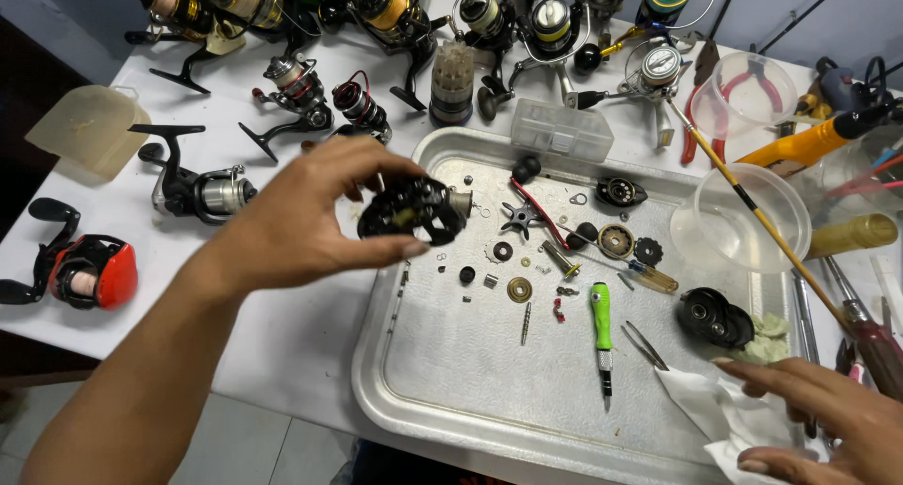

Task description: The person disassembles a black fishing reel, removing the side plate and internal components. They use a screwdriver to loosen parts and tweezers to handle small gears and springs. The person wipes components with a cloth and uses pliers to adjust a gear on the shaft before placing the parts on a metal tray.

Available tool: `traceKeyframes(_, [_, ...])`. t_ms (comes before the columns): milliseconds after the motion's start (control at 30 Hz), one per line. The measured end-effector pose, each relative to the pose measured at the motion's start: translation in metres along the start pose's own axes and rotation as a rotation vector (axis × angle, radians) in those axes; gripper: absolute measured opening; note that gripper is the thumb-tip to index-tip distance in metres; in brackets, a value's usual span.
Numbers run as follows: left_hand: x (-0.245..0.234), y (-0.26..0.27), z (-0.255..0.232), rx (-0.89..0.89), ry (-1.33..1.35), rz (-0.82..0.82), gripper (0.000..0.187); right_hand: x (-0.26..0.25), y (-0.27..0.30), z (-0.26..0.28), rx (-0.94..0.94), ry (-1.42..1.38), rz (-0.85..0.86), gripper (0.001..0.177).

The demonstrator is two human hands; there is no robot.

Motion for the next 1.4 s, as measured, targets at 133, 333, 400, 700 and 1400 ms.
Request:
traceKeyframes(133, [-0.028,-0.009,-0.017,0.073,0.03,-0.133,0.054,-0.03,0.006,0.037,-0.296,-0.196,-0.301,0.09])
traceKeyframes(333, [0.024,-0.009,-0.023,0.094,-0.114,0.054,0.069,-0.049,0.006,0.069,-0.283,-0.282,-0.449,0.062])
traceKeyframes(400, [0.052,-0.002,-0.031,0.247,-0.244,0.182,0.075,-0.055,0.004,0.088,-0.299,-0.259,-0.434,0.057])
traceKeyframes(700, [0.101,0.016,-0.033,0.362,-0.262,0.252,0.07,-0.059,-0.023,0.115,-0.432,-0.163,-0.411,0.041])
traceKeyframes(1400, [0.073,-0.057,-0.017,0.346,0.038,-0.205,0.021,-0.038,-0.098,0.206,-0.279,0.277,-0.33,0.025])
Point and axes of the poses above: each hand's wrist, its own y-axis away from the middle knuckle, its own x-axis out of the palm, z = x × y, the point moved 4 cm from there along -y, towards the middle knuckle, and after that the axes turned 5 degrees about -y, right-handed, at the moved point
